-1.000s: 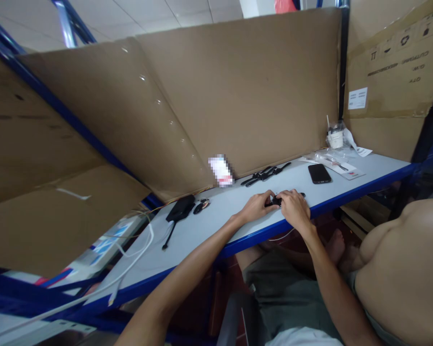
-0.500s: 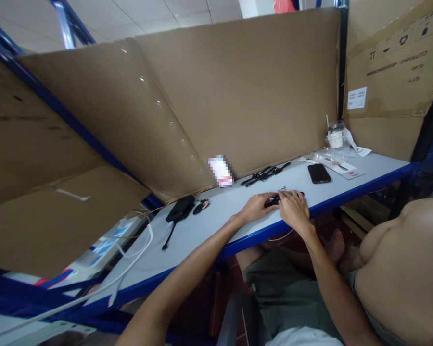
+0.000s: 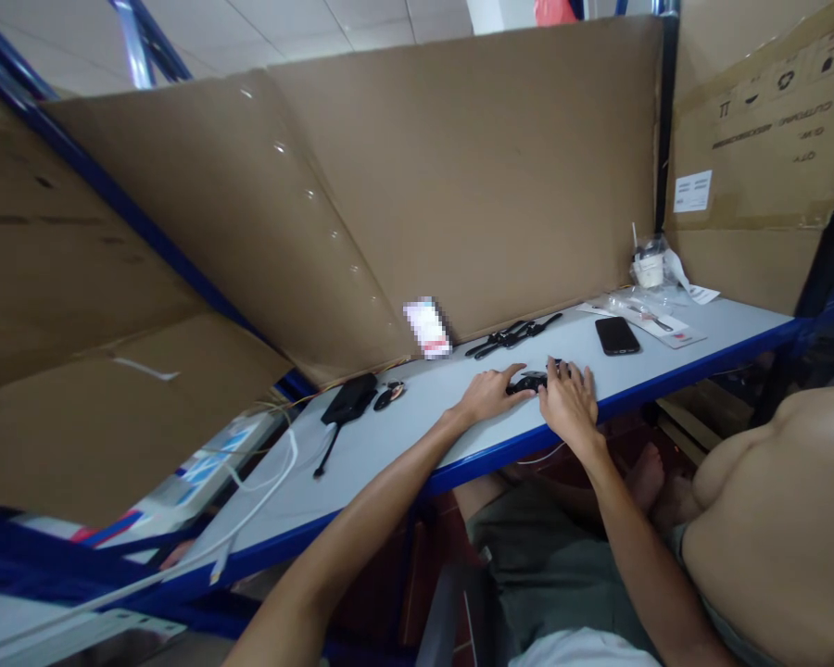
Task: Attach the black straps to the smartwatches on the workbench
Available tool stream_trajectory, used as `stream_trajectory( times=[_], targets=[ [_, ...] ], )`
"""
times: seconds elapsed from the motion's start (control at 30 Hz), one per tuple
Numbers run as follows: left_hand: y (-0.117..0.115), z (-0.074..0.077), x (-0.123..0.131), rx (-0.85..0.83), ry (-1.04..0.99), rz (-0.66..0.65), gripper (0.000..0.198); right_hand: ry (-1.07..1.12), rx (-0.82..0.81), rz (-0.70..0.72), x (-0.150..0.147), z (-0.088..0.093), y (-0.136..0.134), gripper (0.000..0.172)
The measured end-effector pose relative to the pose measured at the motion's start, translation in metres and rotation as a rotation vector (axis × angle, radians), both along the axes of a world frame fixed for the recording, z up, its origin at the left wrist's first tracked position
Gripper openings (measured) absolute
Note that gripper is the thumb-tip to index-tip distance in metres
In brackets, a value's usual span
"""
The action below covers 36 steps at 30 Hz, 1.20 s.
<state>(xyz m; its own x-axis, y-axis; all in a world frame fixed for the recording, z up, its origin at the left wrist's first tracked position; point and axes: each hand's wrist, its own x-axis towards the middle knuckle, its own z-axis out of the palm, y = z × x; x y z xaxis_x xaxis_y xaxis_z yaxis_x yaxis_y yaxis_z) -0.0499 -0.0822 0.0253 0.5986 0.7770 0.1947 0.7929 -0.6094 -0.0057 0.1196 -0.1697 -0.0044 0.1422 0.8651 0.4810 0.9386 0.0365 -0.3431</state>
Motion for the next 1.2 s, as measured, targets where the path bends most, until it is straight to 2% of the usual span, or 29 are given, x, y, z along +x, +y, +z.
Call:
stream_trajectory(
  times=[0.17,0.3,0.43,0.5,0.6,0.7,0.8,0.93,1.0,1.07,1.2],
  targets=[
    [0.019,0.001,-0.019,0.011,-0.004,0.131,0.064,0.163,0.106,-0.047,0.0,0.004,0.002,0.053],
    [0.035,-0.002,-0.034,0.061,-0.041,0.241,0.051,0.154,0.078,-0.021,0.001,0.006,0.001,0.046],
    [0.052,-0.01,-0.046,0.173,-0.07,0.268,0.046,0.107,0.03,0.005,0.0,0.005,0.0,0.042],
    [0.06,-0.016,-0.05,0.161,-0.116,0.223,0.049,0.092,0.019,0.02,0.0,0.005,0.0,0.04],
    [0.068,-0.026,-0.051,0.061,-0.196,0.078,0.049,0.086,0.012,0.034,0.0,0.003,0.0,0.038],
    [0.066,-0.031,-0.045,-0.023,-0.276,-0.081,0.047,0.084,0.006,0.051,0.001,0.002,0.001,0.037],
    [0.057,-0.029,-0.035,-0.067,-0.365,-0.22,0.045,0.084,0.006,0.063,0.002,0.002,0.001,0.036],
    [0.048,-0.021,-0.026,-0.027,-0.399,-0.267,0.036,0.074,0.0,0.062,0.002,0.001,0.002,0.038],
    [0.047,-0.017,-0.026,0.001,-0.361,-0.25,0.032,0.062,-0.01,0.066,0.002,0.0,0.003,0.039],
    [0.048,-0.013,-0.029,0.039,-0.293,-0.18,0.032,0.048,-0.019,0.078,0.003,-0.002,0.004,0.04],
    [0.049,-0.006,-0.037,0.138,-0.122,0.109,0.038,0.029,-0.02,0.094,0.004,-0.004,0.005,0.04]
  ],
)
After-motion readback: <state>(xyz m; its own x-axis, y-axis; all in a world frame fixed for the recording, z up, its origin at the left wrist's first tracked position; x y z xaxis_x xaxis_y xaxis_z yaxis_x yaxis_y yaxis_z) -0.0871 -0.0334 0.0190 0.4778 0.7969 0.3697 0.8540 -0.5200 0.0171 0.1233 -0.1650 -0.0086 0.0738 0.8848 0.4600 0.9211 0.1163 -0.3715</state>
